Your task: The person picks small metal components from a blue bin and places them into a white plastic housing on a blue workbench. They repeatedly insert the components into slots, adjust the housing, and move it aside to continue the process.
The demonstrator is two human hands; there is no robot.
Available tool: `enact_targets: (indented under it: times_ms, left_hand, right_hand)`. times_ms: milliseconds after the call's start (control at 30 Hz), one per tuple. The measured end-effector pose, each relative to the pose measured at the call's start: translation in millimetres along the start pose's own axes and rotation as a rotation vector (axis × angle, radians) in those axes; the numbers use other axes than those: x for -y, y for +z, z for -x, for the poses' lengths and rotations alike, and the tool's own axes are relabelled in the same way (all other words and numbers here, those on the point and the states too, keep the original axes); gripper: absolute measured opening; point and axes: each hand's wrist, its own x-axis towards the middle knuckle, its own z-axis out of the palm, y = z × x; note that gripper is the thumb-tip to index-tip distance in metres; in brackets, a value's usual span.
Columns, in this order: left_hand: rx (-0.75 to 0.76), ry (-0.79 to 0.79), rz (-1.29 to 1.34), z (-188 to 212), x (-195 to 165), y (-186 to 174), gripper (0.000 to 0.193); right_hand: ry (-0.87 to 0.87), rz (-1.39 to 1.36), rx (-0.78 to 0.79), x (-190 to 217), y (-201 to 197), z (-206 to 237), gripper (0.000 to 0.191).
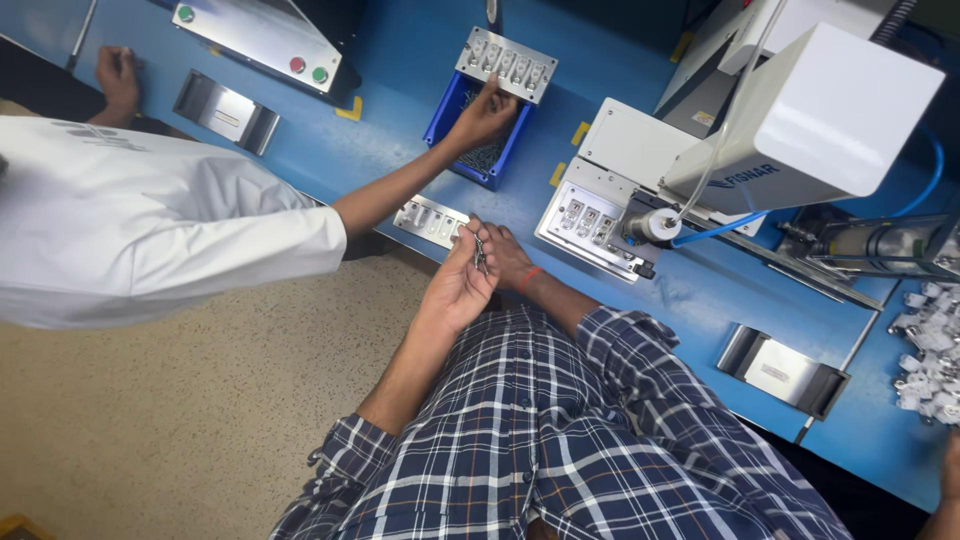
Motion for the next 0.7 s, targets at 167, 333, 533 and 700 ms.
enact_targets:
  times_ms: [167, 333, 533, 700]
  left_hand:
    - [-0.117, 0.02, -0.025, 0.4, -7.9, -4.5, 0.029]
    - [-0.172, 0.066, -0.058, -10.6, -15.5, -17.5, 0.035]
    - [0.025, 0.037, -0.159, -25.8, -35.8, -17.5, 0.049]
    - [-0.127, -0.011, -0.256, -30.5, -54.4, -5.6, 0.045]
  right_hand:
    - [0.051, 0.182, 0.061, 3.0, 0.5, -12.1, 0.069]
    - [0.115, 0.166, 0.051, -1.4, -13.2, 6.1, 0.039]
    - [0.548, -0.148, 0.26, -18.2, -42.9, 102.0, 0.055]
    - [0.638, 0.354, 0.095, -65.0, -70.6, 224.5, 0.053]
